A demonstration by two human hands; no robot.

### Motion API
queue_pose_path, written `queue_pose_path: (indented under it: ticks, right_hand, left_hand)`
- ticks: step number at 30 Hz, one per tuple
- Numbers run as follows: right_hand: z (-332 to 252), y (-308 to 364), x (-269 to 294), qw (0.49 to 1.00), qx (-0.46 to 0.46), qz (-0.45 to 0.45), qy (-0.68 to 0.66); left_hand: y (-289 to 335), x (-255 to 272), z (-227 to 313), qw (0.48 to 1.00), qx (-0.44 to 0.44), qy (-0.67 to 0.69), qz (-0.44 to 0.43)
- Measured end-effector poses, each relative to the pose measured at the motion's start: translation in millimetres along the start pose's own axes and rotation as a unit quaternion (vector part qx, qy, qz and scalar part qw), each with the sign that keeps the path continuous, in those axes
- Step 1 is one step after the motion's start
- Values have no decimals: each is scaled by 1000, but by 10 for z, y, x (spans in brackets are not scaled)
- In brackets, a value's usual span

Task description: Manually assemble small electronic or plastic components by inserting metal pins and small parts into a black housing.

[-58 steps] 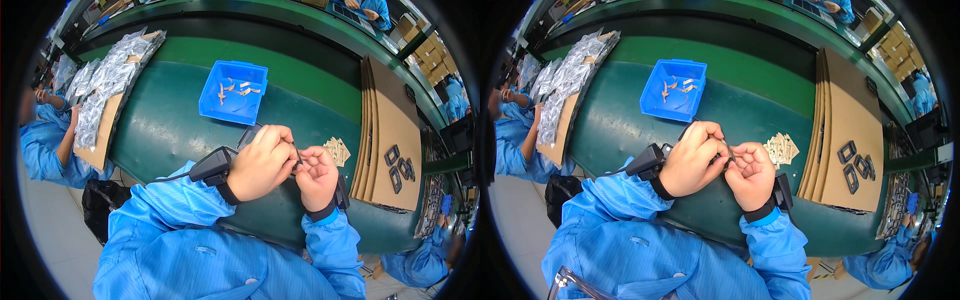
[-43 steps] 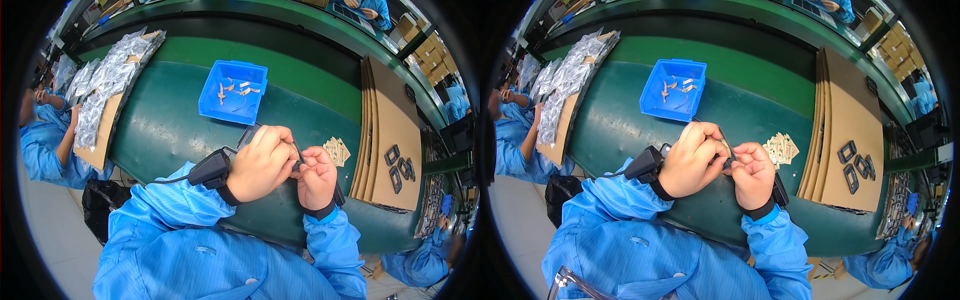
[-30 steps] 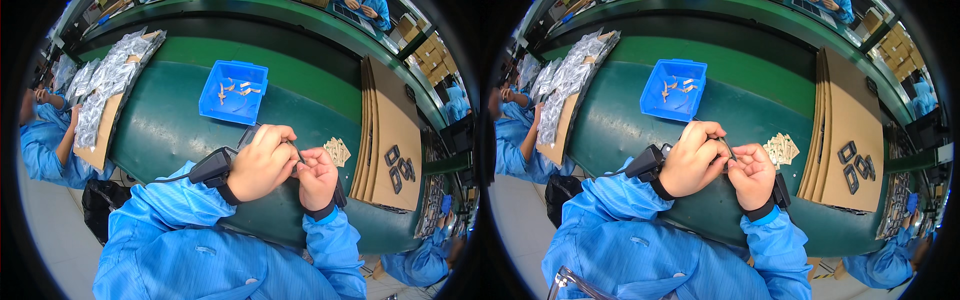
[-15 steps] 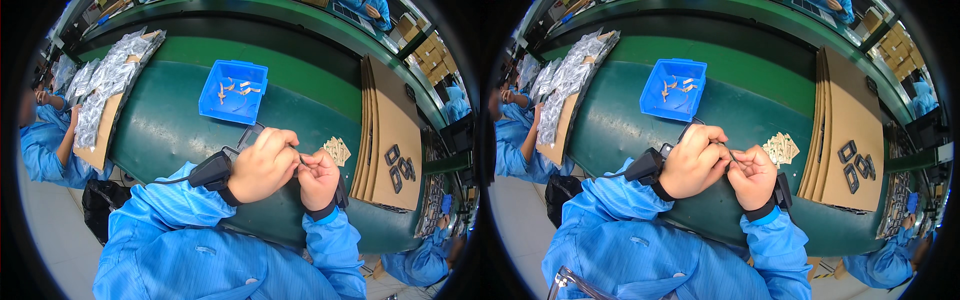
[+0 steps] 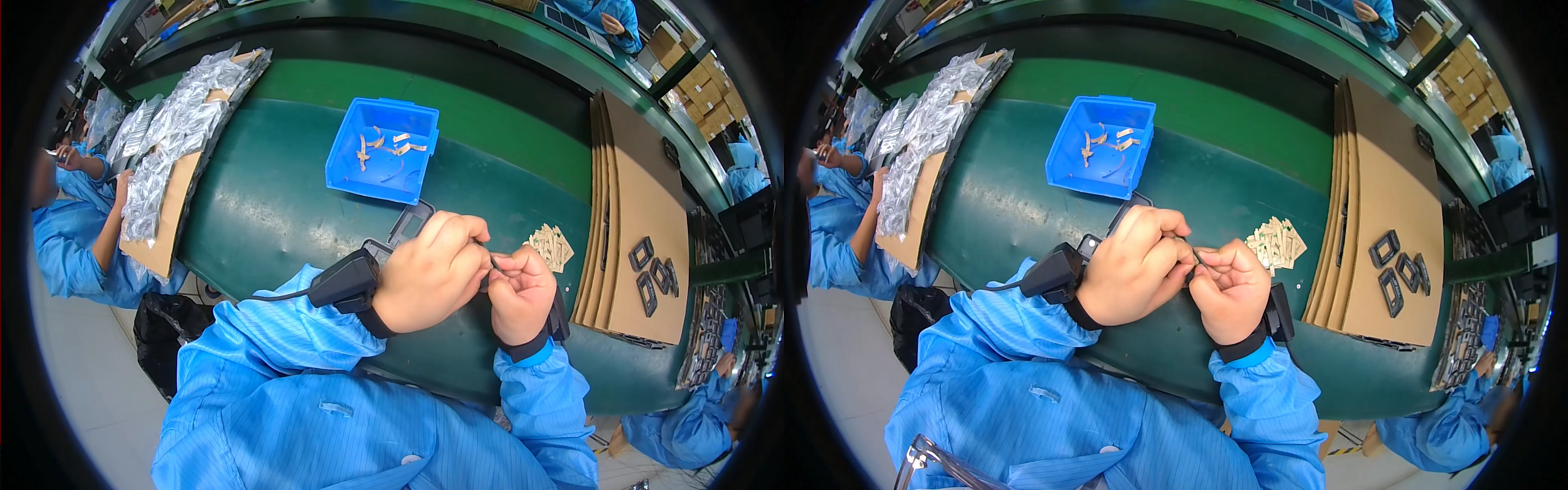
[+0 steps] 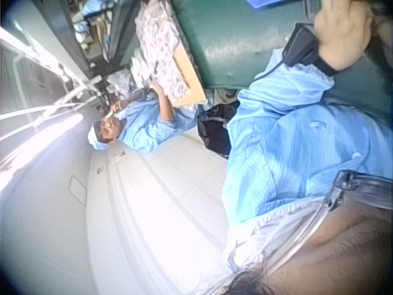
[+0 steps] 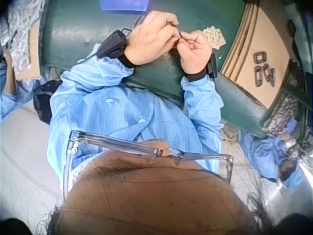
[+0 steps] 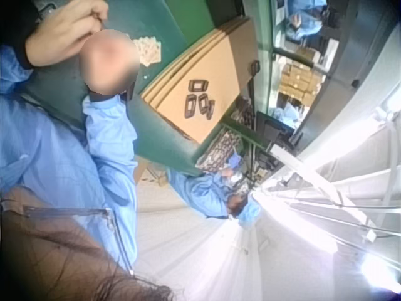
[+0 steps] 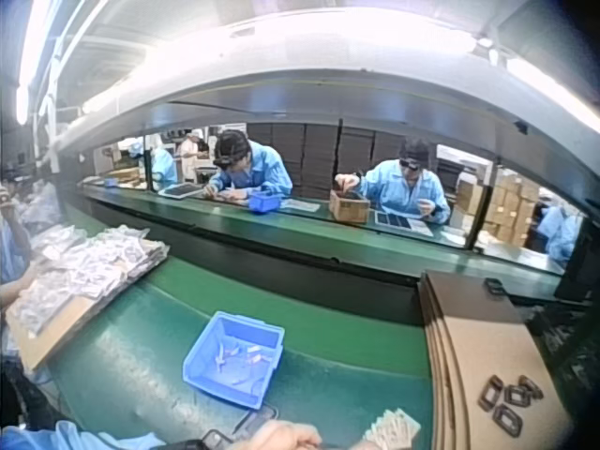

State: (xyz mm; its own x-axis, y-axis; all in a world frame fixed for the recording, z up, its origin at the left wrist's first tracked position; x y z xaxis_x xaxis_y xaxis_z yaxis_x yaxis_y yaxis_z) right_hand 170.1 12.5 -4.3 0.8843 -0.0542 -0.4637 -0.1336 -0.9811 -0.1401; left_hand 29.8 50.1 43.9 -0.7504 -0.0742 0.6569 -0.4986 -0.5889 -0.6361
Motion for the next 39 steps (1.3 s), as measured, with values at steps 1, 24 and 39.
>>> queue_pose_path:
  ticks: [1, 24, 39]
  right_hand:
    - [1, 0, 2, 1000, -1, 2, -4]
    - [-38, -36, 30, 995, -45, 6, -84]
    - [-68, -71, 73, 994, -79, 16, -80]
  left_hand:
    - [-1, 1, -2, 1000, -1, 1, 1]
    - [-223, 459, -659, 975, 90, -142, 143]
    - [-163, 557, -1136, 957, 234, -165, 52]
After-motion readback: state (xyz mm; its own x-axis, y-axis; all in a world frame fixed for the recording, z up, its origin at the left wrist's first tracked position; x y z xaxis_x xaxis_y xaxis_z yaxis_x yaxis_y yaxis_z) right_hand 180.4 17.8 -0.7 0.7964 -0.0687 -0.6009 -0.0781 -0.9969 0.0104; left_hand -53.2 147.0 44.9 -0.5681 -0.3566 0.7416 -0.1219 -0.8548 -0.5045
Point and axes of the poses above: each hand's wrist, its own y-axis away from the middle knuckle, its own x-axis out of the back of the hand, z = x × y, the point moved 4 cm from there along -y, towards the middle knuckle, and after that the axes turned 6 degrees about -y, right-handed, at the moved point
